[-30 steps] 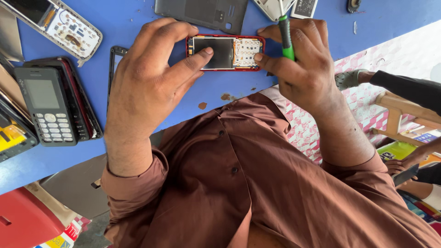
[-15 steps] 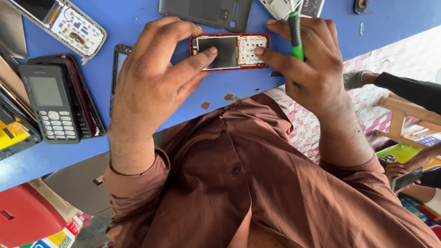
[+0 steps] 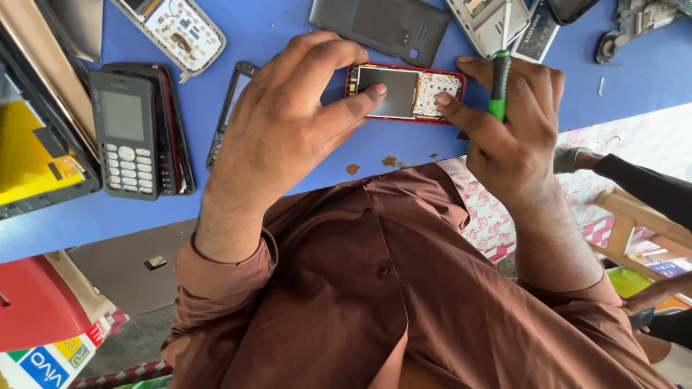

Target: The person uses a screwdriver to manipulate internal components of a disassembled red mobile phone on a blue workbench. They repeatedly pry and adjust parts near the battery and motherboard, then place the keypad assembly back onto the phone body.

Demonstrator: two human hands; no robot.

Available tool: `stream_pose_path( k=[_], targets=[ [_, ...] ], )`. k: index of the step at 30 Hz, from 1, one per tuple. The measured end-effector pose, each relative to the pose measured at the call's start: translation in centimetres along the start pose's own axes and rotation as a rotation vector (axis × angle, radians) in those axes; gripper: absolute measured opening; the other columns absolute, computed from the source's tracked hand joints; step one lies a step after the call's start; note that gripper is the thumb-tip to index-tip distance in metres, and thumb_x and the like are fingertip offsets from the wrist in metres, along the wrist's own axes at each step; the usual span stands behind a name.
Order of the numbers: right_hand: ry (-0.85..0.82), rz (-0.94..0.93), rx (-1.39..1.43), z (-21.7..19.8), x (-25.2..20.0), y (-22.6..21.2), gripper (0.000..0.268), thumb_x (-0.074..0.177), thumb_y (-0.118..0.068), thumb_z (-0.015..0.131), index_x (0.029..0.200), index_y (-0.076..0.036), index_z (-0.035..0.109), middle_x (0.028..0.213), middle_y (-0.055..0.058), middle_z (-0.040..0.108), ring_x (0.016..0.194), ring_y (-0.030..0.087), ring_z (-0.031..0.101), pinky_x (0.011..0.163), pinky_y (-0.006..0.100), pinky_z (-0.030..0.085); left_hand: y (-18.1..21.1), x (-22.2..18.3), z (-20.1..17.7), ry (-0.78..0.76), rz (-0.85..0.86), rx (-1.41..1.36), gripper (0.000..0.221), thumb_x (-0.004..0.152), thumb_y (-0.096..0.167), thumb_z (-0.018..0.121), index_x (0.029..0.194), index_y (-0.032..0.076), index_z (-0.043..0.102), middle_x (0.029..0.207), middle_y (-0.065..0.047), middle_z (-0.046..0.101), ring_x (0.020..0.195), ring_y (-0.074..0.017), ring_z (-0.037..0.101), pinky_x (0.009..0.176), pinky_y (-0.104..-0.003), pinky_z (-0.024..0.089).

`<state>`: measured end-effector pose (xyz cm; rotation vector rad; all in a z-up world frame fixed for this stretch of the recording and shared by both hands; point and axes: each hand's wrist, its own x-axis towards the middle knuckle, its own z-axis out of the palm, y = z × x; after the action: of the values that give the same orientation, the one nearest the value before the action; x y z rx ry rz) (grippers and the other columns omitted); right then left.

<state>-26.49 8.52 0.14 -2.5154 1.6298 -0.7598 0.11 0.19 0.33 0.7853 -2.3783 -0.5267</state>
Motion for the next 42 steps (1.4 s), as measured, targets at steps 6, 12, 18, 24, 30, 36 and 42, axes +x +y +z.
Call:
stream_pose_path(
  k=[6, 12, 18, 24, 30, 36, 42],
  targets=[
    [0.026, 0.040, -0.013, 0.0, -0.6, -0.3, 0.049, 0.079, 0.017, 0.063, 0.119, -0.008, 0.075, 0.132, 0.015, 0.072, 0.113, 0.032, 0.064, 0.092, 0.044, 0.043, 0.0, -0.6, 0.0, -0.012, -0.025, -0.042, 0.058, 0.083, 0.011, 0.090, 0.134, 0.005, 0.063, 0.134, -0.008, 0.059, 0.128, -0.0284, 0.057, 0.103, -0.042, 0.055],
    [0.010, -0.026, 0.009, -0.4, -0.1, -0.6, 0.047, 0.083, 0.015, 0.065, 0.121, -0.011, 0.073, 0.134, 0.015, 0.071, 0.112, 0.033, 0.063, 0.096, 0.045, 0.044, 0.0, -1.6, -0.1, -0.025, -0.073, 0.073, 0.057, 0.082, 0.020, 0.092, 0.128, 0.004, 0.062, 0.138, -0.006, 0.059, 0.137, -0.0271, 0.054, 0.112, -0.045, 0.047],
    [-0.035, -0.088, 0.011, 0.1, 1.0, -0.5, 0.038, 0.086, 0.008, 0.071, 0.118, -0.011, 0.075, 0.133, 0.016, 0.070, 0.115, 0.033, 0.063, 0.097, 0.046, 0.044, -0.2, -2.5, 0.2, -0.001, -0.061, 0.148, 0.051, 0.086, 0.024, 0.092, 0.125, 0.007, 0.065, 0.136, -0.005, 0.060, 0.136, -0.0252, 0.053, 0.116, -0.047, 0.043],
    [-0.036, -0.086, 0.025, 0.2, 1.4, -0.7, 0.025, 0.087, 0.003, 0.076, 0.109, -0.010, 0.077, 0.130, 0.016, 0.070, 0.114, 0.034, 0.063, 0.095, 0.046, 0.047, -0.2, -2.0, 0.0, 0.036, -0.003, 0.176, 0.038, 0.089, 0.020, 0.088, 0.121, 0.006, 0.072, 0.133, -0.003, 0.062, 0.128, -0.0218, 0.054, 0.110, -0.043, 0.045],
    [-0.011, -0.118, 0.025, 0.3, 2.1, -0.7, 0.018, 0.090, -0.001, 0.078, 0.106, -0.009, 0.078, 0.124, 0.017, 0.070, 0.109, 0.033, 0.064, 0.093, 0.048, 0.048, 0.2, -1.2, -0.1, 0.057, -0.012, 0.168, 0.032, 0.092, 0.018, 0.087, 0.118, 0.005, 0.074, 0.128, -0.001, 0.064, 0.123, -0.0199, 0.057, 0.100, -0.040, 0.047],
    [-0.027, -0.131, -0.014, 0.0, 2.6, -0.9, 0.015, 0.087, -0.002, 0.080, 0.101, -0.007, 0.078, 0.120, 0.017, 0.071, 0.105, 0.033, 0.064, 0.092, 0.048, 0.048, 0.8, -0.6, -0.5, 0.050, -0.002, 0.254, 0.016, 0.097, 0.009, 0.077, 0.112, 0.003, 0.075, 0.124, -0.004, 0.065, 0.118, -0.0216, 0.059, 0.097, -0.040, 0.048],
    [-0.039, -0.134, -0.025, 0.1, 2.5, -1.0, 0.012, 0.092, -0.003, 0.081, 0.102, -0.006, 0.076, 0.124, 0.017, 0.070, 0.109, 0.033, 0.064, 0.095, 0.048, 0.048, 1.1, -0.6, -0.1, 0.012, 0.020, 0.396, 0.009, 0.106, 0.010, 0.071, 0.101, 0.003, 0.073, 0.121, -0.005, 0.064, 0.119, -0.0207, 0.060, 0.098, -0.040, 0.050]
  ],
)
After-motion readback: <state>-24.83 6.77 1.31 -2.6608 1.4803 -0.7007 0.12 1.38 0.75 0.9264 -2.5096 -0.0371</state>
